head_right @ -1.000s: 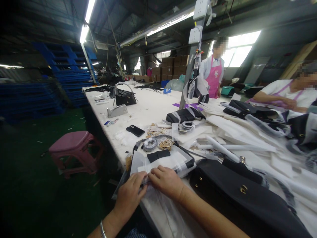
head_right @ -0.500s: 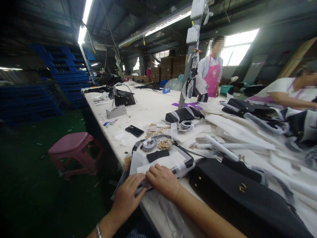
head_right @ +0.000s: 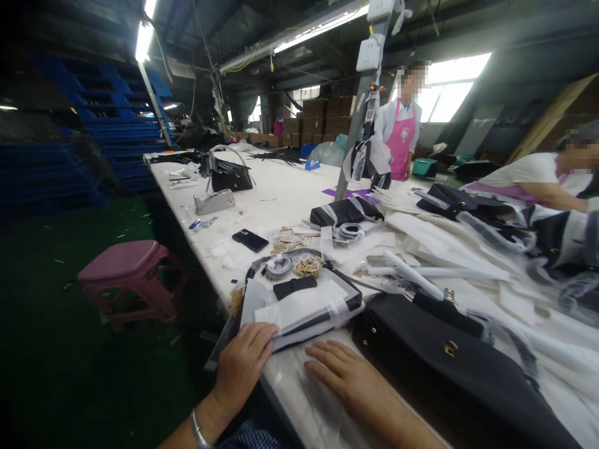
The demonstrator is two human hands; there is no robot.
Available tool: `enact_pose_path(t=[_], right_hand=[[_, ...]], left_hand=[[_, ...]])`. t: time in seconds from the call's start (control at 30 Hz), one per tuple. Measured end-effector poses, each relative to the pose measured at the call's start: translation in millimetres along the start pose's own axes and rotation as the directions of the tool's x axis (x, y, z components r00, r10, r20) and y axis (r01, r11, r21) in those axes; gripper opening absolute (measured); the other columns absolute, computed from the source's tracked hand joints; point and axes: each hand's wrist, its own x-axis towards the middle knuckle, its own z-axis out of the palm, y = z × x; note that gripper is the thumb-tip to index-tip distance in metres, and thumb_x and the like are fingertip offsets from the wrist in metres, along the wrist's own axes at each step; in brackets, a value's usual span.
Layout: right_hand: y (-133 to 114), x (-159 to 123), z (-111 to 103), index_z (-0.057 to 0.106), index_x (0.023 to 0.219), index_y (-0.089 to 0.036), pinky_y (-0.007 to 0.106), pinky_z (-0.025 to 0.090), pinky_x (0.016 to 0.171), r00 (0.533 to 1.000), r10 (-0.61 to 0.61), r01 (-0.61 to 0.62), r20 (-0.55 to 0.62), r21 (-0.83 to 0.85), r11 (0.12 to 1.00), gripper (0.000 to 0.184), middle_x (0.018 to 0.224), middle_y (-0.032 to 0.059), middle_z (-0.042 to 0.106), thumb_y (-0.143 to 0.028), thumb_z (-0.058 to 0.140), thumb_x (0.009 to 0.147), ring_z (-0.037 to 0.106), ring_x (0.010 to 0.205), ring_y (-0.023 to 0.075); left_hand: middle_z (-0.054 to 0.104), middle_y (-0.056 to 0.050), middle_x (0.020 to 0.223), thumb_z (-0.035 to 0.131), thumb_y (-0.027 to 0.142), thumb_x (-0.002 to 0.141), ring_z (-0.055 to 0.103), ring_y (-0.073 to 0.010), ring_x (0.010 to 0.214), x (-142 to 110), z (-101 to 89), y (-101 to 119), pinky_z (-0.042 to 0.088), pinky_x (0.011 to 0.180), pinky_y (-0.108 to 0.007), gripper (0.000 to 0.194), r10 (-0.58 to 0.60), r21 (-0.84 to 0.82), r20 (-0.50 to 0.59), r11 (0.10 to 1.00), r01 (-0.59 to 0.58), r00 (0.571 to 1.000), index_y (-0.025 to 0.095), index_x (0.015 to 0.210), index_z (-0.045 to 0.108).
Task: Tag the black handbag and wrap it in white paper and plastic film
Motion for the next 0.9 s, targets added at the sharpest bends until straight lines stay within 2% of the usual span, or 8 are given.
enact_pose_path(t=[0.1,0.2,0.27,0.37,0.53,0.67,0.8,0.9], right_hand=[[-8.1,-11.7,2.0,0.045,0.141,-0.03,0.047,0.043,0.108,0.974,0.079,-0.101,0.211,0.094,0.99,0.053,0.145,0.0046,0.048,-0.01,0.05,0.092,0.047,0.133,0.0252],[-16.5,-11.0,1.3,0.042,0.143,-0.034,0.053,0.039,0.11,0.957,0.162,-0.205,0.242,0.166,0.964,0.072,0.152,0.0029,0.038,0.0,0.05,0.081,0.037,0.138,0.0278],[-20.0,-11.3,1.1,0.043,0.142,-0.034,0.054,0.035,0.112,0.961,0.17,-0.215,0.22,0.198,0.956,0.073,0.152,0.0028,0.037,0.002,0.048,0.079,0.036,0.139,0.0274],[-21.6,-15.7,6.1,0.048,0.139,-0.03,0.05,0.035,0.113,0.977,0.152,-0.183,0.146,0.23,0.956,0.059,0.147,0.0058,0.046,-0.003,0.047,0.086,0.04,0.137,0.0243],[-23.7,-19.1,25.4,0.059,0.124,-0.022,0.042,0.039,0.111,0.995,0.065,-0.044,-0.076,0.248,0.968,0.029,0.126,0.0094,0.065,-0.022,0.051,0.095,0.055,0.125,0.0205],[-30.8,-14.4,35.1,0.057,0.123,-0.019,0.037,0.042,0.109,0.975,-0.006,0.05,-0.22,0.197,0.979,0.028,0.119,0.0102,0.069,-0.027,0.049,0.098,0.059,0.119,0.0178],[-44.2,-4.3,34.6,0.057,0.122,-0.017,0.031,0.049,0.102,0.939,-0.064,0.111,-0.338,0.123,0.986,0.028,0.112,0.008,0.072,-0.025,0.042,0.1,0.065,0.111,0.0157],[-56.4,6.4,29.4,0.06,0.118,-0.014,0.029,0.052,0.099,0.925,-0.116,0.154,-0.362,0.077,0.985,0.029,0.108,0.0077,0.074,-0.024,0.038,0.102,0.067,0.106,0.0158]], left_hand=[[0.066,-0.002,0.1,0.046,0.012,0.095,0.062,-0.0193,0.091,-0.8,0.6,-0.3,0.053,0.078,-0.033,0.023,0.03,-0.005,-0.015,1.0,-0.03,0.999,0.022,0.11,0.06],[0.066,-0.002,0.098,0.043,0.016,0.098,0.062,-0.0196,0.089,-0.8,1.4,0.9,0.053,0.077,-0.033,0.02,0.056,0.016,-0.047,0.998,-0.055,0.997,0.021,0.106,0.06],[0.066,-0.002,0.096,0.043,0.017,0.098,0.062,-0.0198,0.087,-0.9,1.7,1.4,0.053,0.076,-0.034,0.018,0.067,0.031,-0.062,0.997,-0.065,0.996,0.021,0.105,0.06],[0.066,-0.003,0.096,0.045,0.016,0.098,0.062,-0.0204,0.088,-1.7,2.0,0.4,0.052,0.081,-0.036,0.019,0.081,0.054,-0.077,0.996,-0.077,0.994,0.021,0.108,0.06],[0.067,-0.002,0.1,0.048,0.014,0.096,0.061,-0.0209,0.095,-4.6,4.7,-4.6,0.045,0.101,-0.043,0.022,0.105,0.042,-0.094,0.994,-0.102,0.99,0.021,0.114,0.059],[0.067,-0.002,0.103,0.05,0.013,0.095,0.061,-0.0202,0.098,-6.8,6.0,-6.9,0.046,0.102,-0.042,0.023,0.1,0.005,-0.077,0.995,-0.1,0.992,0.021,0.114,0.059],[0.067,-0.003,0.103,0.049,0.015,0.096,0.062,-0.0204,0.097,-5.0,4.3,-7.8,0.048,0.098,-0.042,0.021,0.137,0.027,-0.099,0.99,-0.135,0.986,0.021,0.113,0.06],[0.068,-0.002,0.103,0.048,0.015,0.097,0.062,-0.0198,0.097,-2.4,2.9,-8.9,0.05,0.097,-0.041,0.02,0.152,0.017,-0.113,0.988,-0.151,0.982,0.02,0.112,0.061]])
